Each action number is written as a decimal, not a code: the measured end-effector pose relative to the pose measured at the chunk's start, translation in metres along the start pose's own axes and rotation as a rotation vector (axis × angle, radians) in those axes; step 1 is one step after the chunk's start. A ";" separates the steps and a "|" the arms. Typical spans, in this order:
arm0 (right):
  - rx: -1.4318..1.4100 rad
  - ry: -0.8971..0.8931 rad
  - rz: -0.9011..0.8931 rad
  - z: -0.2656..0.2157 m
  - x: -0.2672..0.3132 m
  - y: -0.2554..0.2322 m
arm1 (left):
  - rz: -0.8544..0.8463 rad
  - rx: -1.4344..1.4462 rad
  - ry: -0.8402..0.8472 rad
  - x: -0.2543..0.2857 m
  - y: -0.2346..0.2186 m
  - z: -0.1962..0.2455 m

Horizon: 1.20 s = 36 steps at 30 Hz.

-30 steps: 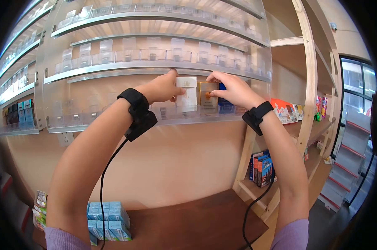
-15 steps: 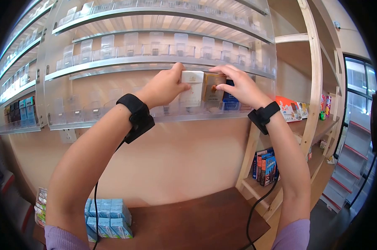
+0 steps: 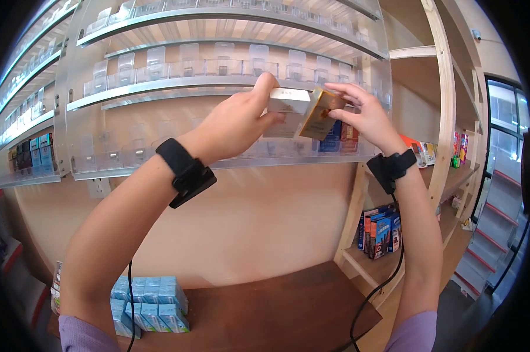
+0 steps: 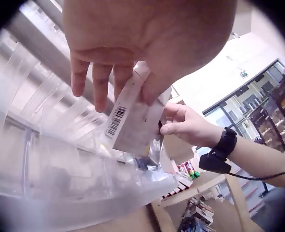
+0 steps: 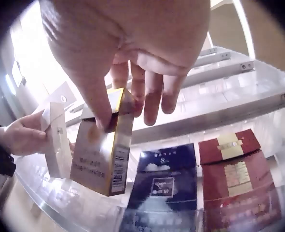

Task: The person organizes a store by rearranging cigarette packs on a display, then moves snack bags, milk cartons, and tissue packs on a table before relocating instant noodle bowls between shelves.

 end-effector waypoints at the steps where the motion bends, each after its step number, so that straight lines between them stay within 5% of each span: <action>1: -0.049 0.011 0.024 -0.003 0.002 -0.004 | -0.002 0.065 0.008 0.005 -0.004 0.004; 6: -0.195 0.011 0.156 -0.041 0.008 -0.005 | 0.057 0.079 0.008 0.058 -0.052 0.008; 9: -0.195 0.018 0.087 -0.057 0.003 0.014 | -0.052 0.102 -0.116 0.110 -0.088 -0.004; 11: -0.274 -0.018 0.026 -0.078 -0.007 0.044 | -0.278 0.493 -0.182 0.148 -0.101 -0.020; 15: -0.355 -0.049 -0.118 -0.135 -0.045 0.111 | -0.503 0.537 -0.454 0.231 -0.153 -0.054; 17: -0.415 -0.060 -0.178 -0.167 -0.066 0.149 | -0.478 0.545 -0.604 0.267 -0.193 -0.074; 23: -0.481 -0.110 -0.292 -0.286 -0.134 0.268 | -0.049 0.390 -0.725 0.389 -0.350 -0.145; 29: -0.585 -0.301 -0.216 -0.417 -0.216 0.406 | 0.324 0.285 -0.774 0.514 -0.509 -0.237; 36: -0.582 -0.345 -0.220 -0.516 -0.331 0.511 | 0.268 0.081 -0.760 0.508 -0.608 -0.347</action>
Point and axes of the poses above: each hand's wrist, its own x-axis away from the middle knuckle, its own y-axis out of the palm, z = x × y, the point moved 3 cm from there along -x, towards the middle knuckle, and after that the axes turned 6 degrees about -y, right-handed, at the moved point
